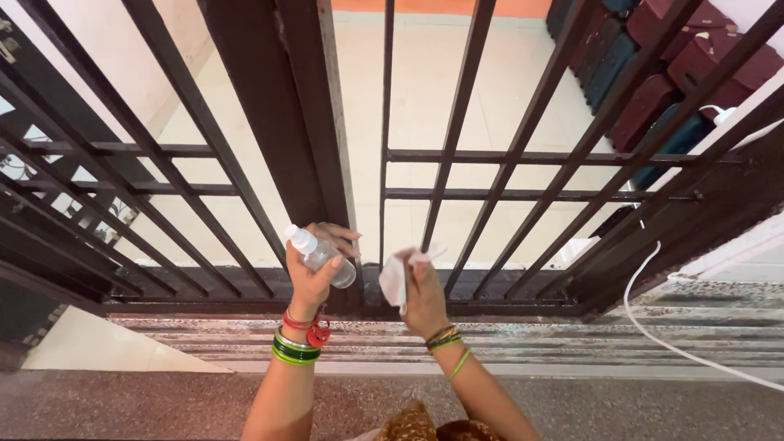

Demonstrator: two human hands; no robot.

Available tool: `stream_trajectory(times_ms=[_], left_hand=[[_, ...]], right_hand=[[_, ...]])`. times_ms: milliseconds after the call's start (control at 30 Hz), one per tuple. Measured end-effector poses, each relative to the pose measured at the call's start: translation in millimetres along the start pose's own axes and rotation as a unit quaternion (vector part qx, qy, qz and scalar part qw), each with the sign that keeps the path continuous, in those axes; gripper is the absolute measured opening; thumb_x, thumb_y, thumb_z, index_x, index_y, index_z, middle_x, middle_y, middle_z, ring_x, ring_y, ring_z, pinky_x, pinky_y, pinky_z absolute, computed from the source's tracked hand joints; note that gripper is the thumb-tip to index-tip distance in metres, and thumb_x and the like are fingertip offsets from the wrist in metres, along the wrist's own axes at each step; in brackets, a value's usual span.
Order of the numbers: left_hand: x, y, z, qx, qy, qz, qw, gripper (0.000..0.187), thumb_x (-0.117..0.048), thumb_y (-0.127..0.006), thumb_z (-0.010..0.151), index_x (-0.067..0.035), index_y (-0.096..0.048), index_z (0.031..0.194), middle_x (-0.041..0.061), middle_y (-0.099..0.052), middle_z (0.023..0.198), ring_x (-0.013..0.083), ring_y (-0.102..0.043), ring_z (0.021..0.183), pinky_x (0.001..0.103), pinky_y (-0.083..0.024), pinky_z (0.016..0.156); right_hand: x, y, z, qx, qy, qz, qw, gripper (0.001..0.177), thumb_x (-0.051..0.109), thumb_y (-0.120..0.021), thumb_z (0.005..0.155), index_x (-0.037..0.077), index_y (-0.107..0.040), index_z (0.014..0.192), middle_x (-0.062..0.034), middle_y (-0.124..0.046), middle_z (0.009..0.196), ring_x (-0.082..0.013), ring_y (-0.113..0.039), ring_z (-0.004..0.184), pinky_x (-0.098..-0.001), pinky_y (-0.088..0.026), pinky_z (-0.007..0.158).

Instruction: The person cleans a dark brown metal railing using a spray bottle and a white cloth. They repeatedly spray the cleaning solution onto the horizontal bars and wipe them down with the cloth, moving systematically along the railing.

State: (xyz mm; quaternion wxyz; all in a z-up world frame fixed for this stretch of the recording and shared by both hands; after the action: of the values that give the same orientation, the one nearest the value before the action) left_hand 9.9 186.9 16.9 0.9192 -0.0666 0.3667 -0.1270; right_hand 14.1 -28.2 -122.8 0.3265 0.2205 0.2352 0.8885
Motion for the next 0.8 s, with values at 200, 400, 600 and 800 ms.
stream_trajectory(times_ms=[200, 400, 600, 800], left_hand=[[-0.7, 1.7, -0.4, 0.005, 0.007, 0.004, 1.0, 0.031, -0.022, -0.076, 0.088, 0.001, -0.056, 0.092, 0.027, -0.071, 0.102, 0.0259, -0.075, 0.082, 0.035, -0.062, 0.074], [-0.2, 1.6, -0.3, 0.007, -0.002, 0.013, 1.0, 0.03, -0.021, -0.075, 0.088, 0.001, -0.057, 0.092, 0.026, -0.072, 0.102, 0.0255, -0.075, 0.082, 0.035, -0.063, 0.073], [5.2, 3.2, -2.8, 0.001, -0.01, 0.011, 1.0, 0.031, -0.021, -0.077, 0.088, 0.001, -0.056, 0.095, 0.026, -0.072, 0.102, 0.0261, -0.075, 0.082, 0.037, -0.062, 0.074], [10.1, 1.9, -5.9, -0.012, -0.009, 0.002, 1.0, 0.032, -0.02, -0.077, 0.089, 0.003, -0.057, 0.099, 0.025, -0.069, 0.097, 0.0278, -0.075, 0.087, 0.037, -0.062, 0.073]], right_hand=[[8.2, -16.8, -88.4, 0.125, -0.082, -0.042, 0.988, 0.079, 0.001, -0.065, 0.078, -0.001, -0.035, 0.15, -0.0245, -0.042, 0.15, -0.044, -0.044, 0.137, -0.0522, -0.043, 0.11], [19.2, 27.6, -82.8, -0.036, -0.226, 0.248, 0.941, 0.052, 0.017, -0.052, 0.096, 0.022, -0.053, 0.148, -0.0116, -0.056, 0.155, -0.0304, -0.062, 0.138, -0.0372, -0.057, 0.097], [8.2, 111.0, 29.7, -0.251, -0.028, -0.084, 0.964, 0.064, 0.048, -0.058, 0.105, 0.008, -0.043, 0.153, -0.0192, -0.039, 0.161, -0.0364, -0.029, 0.156, -0.0602, -0.031, 0.125], [-36.3, 106.9, 79.0, -0.161, 0.009, -0.149, 0.976, 0.066, 0.036, -0.048, 0.11, -0.009, -0.032, 0.156, -0.0295, -0.034, 0.16, -0.0447, -0.034, 0.152, -0.0627, -0.03, 0.125]])
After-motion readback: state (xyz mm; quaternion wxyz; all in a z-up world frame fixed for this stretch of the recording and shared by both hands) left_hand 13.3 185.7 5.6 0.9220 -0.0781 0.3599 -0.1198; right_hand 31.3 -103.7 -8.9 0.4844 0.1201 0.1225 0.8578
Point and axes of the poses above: each hand's wrist, its own z-axis towards the middle knuckle, its own y-axis out of the back of the hand, x = y × z, the point moved 2 cm from there along z, towards the middle knuckle
